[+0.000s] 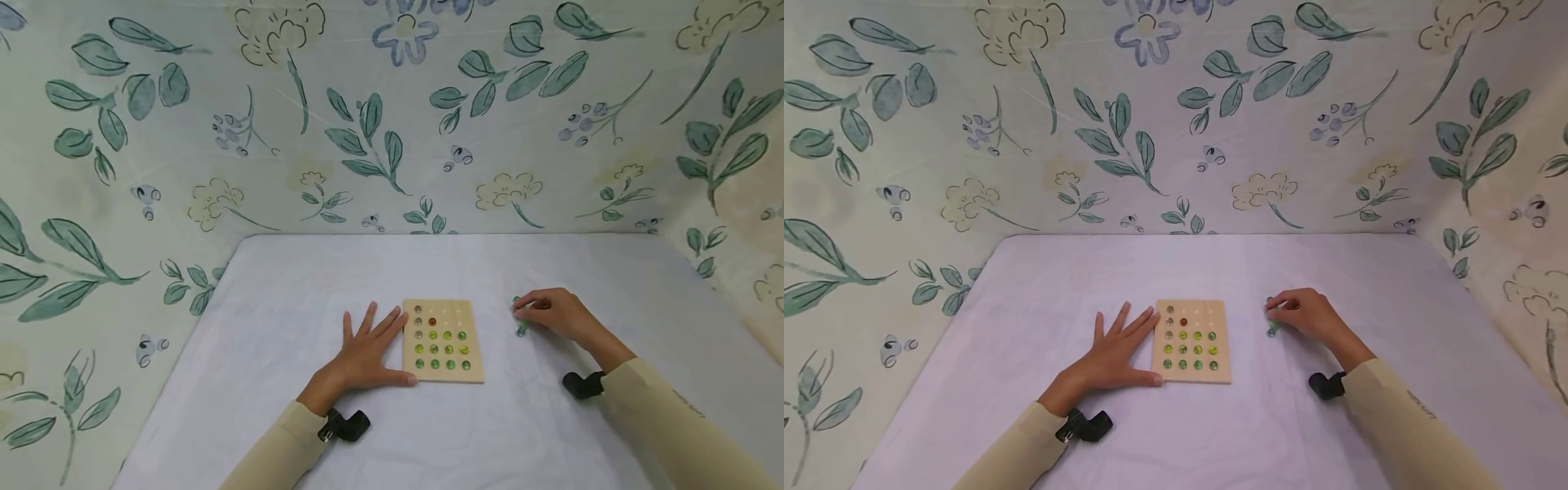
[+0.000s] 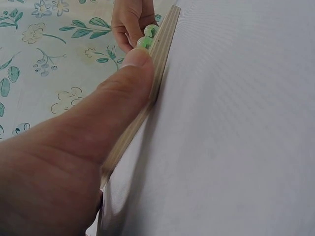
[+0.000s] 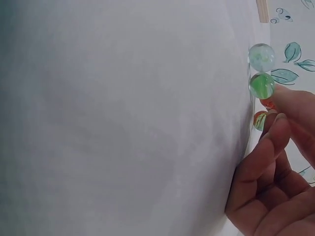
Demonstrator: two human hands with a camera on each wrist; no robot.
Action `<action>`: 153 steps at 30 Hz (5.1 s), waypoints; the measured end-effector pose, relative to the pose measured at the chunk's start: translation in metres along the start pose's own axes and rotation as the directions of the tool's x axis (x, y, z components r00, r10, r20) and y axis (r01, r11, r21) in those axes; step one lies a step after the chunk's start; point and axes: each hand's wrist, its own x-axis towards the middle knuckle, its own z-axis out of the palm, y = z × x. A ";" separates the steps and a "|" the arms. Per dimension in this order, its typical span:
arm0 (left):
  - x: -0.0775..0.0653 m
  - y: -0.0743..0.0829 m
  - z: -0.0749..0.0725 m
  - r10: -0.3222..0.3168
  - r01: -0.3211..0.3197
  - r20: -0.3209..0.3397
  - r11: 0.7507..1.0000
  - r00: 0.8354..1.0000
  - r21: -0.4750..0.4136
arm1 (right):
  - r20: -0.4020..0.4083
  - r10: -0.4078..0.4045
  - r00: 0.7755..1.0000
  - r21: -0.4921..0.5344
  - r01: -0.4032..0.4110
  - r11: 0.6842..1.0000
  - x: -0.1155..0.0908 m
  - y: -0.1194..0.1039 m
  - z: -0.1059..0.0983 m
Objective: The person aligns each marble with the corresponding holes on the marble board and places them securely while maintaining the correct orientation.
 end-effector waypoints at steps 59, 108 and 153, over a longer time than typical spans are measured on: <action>0.002 -0.001 0.001 -0.002 0.001 0.013 1.000 1.000 0.018 | 0.058 -0.274 0.960 0.154 0.262 0.953 0.014 -0.073 0.049; 0.002 -0.001 0.000 -0.009 0.008 0.032 1.000 0.999 0.021 | 0.152 -0.258 0.954 0.212 0.223 0.951 0.014 -0.087 0.064; 0.003 -0.002 0.003 -0.009 0.009 0.012 0.999 1.000 0.037 | 0.063 -0.178 0.982 0.093 0.172 0.981 0.009 -0.068 0.031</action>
